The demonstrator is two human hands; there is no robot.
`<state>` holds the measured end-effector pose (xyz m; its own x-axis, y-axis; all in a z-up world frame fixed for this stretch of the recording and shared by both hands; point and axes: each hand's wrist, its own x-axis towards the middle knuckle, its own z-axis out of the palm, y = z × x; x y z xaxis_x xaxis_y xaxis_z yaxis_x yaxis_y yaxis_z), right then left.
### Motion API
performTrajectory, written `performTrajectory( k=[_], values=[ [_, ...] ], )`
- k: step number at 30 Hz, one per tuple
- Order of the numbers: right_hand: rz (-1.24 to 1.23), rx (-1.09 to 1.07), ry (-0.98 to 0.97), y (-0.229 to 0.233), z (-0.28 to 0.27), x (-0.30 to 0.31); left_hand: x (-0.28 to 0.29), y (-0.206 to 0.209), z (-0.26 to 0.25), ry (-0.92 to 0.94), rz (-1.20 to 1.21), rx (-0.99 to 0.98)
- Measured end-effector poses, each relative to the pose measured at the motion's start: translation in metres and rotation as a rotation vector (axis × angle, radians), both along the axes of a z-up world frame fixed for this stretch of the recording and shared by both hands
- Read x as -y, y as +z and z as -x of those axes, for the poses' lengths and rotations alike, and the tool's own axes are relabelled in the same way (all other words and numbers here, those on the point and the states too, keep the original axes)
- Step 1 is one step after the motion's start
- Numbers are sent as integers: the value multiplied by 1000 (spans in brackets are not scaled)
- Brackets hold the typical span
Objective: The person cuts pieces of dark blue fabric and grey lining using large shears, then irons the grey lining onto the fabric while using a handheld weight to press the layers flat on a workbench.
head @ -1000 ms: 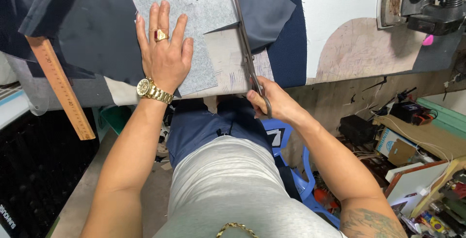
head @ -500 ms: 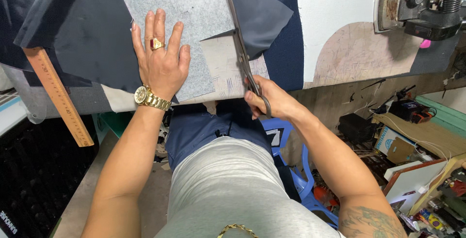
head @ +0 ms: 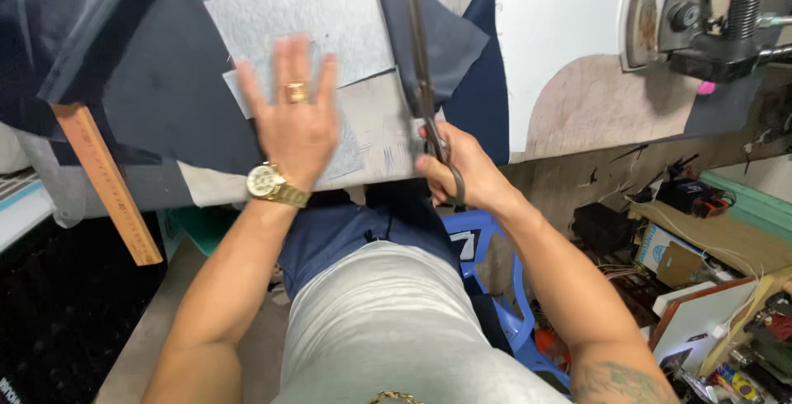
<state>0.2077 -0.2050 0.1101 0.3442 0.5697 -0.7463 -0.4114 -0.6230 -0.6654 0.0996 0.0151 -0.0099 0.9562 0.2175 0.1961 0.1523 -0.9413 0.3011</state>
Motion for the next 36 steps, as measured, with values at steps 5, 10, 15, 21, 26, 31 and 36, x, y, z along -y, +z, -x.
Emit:
performTrajectory(
  k=[5,10,15,21,26,31,36],
  values=[
    [-81,51,-147,10,-4,31,40,4,-60,-340,-16,-219],
    [-250,139,-297,-8,3,87,101,6,1,-461,99,-159],
    [-261,138,-369,-13,17,106,82,29,12,-456,273,404],
    [-224,101,-336,-33,40,131,62,7,53,-22,219,-62],
    [-218,55,-317,-34,27,128,76,2,20,-92,229,-95],
    [-223,15,-203,-22,-21,117,74,3,-117,-77,341,-153],
    [-249,2,8,-12,-80,120,99,-37,-193,-53,300,323]
  ],
)
